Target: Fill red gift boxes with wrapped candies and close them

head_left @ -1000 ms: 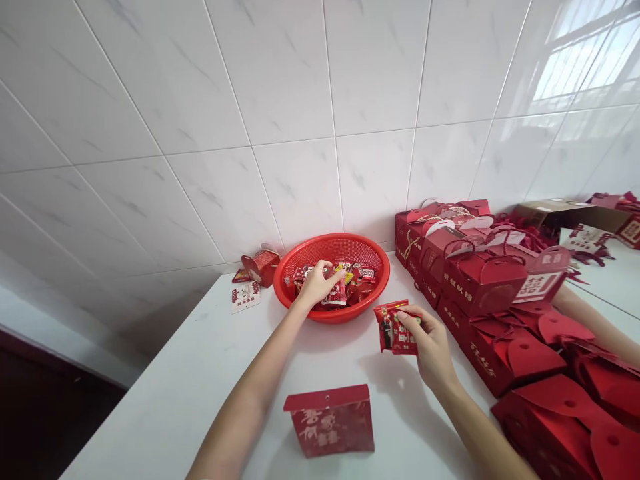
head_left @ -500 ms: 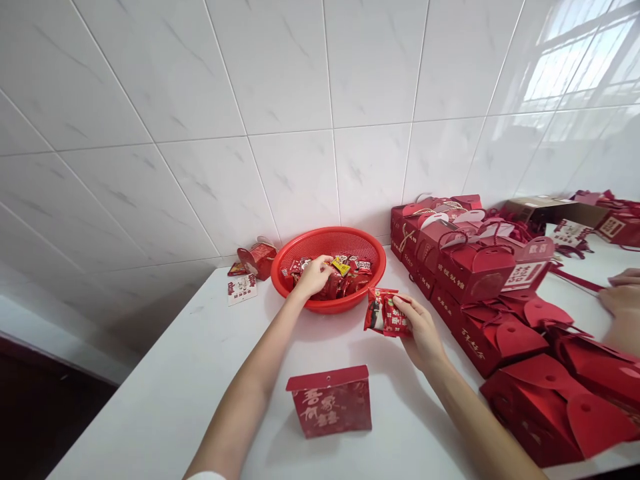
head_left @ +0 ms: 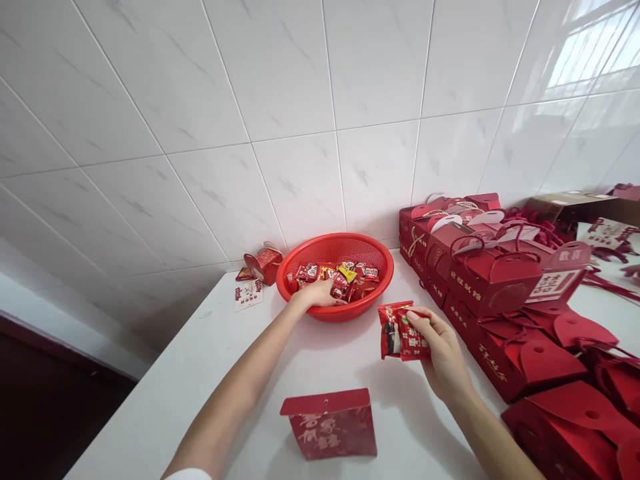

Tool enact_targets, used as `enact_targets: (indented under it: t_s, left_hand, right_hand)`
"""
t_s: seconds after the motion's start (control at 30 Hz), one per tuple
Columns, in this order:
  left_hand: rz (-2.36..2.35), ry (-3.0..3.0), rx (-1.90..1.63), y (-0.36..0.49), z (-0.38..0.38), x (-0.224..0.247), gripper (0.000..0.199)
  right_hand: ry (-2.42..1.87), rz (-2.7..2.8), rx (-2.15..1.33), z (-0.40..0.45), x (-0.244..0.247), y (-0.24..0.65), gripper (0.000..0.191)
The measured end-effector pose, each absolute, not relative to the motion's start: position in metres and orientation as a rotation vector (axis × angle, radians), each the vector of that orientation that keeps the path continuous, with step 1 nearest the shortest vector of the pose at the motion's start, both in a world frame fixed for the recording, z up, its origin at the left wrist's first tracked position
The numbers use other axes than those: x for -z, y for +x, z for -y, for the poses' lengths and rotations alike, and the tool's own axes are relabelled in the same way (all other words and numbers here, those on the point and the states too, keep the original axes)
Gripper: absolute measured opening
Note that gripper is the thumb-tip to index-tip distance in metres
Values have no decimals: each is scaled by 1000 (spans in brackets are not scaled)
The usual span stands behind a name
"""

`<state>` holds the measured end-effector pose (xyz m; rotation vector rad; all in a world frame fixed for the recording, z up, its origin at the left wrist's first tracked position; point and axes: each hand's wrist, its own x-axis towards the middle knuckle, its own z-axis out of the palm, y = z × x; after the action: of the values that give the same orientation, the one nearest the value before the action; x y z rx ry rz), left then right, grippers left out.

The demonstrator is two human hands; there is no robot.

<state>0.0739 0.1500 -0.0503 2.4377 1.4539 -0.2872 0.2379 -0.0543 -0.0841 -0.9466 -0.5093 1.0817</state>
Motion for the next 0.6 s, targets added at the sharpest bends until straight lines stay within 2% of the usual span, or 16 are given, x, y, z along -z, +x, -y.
enact_targets:
  t_s: [0.07, 0.2, 0.47, 0.6]
  left_hand:
    - [-1445, 2431, 406, 78, -151, 48, 60]
    - [-1377, 2401, 414, 87, -154, 47, 53]
    - [-1233, 2034, 216, 95, -152, 49, 48]
    - [-1152, 1896, 8, 94, -154, 49, 33]
  right_hand:
    - [-948, 526, -1077, 55, 84, 238, 41]
    - [-956, 570, -1085, 57, 86, 236, 39]
    - [-995, 639, -1071, 57, 91, 234, 38]
    - [-999, 649, -1070, 58, 91, 234, 38]
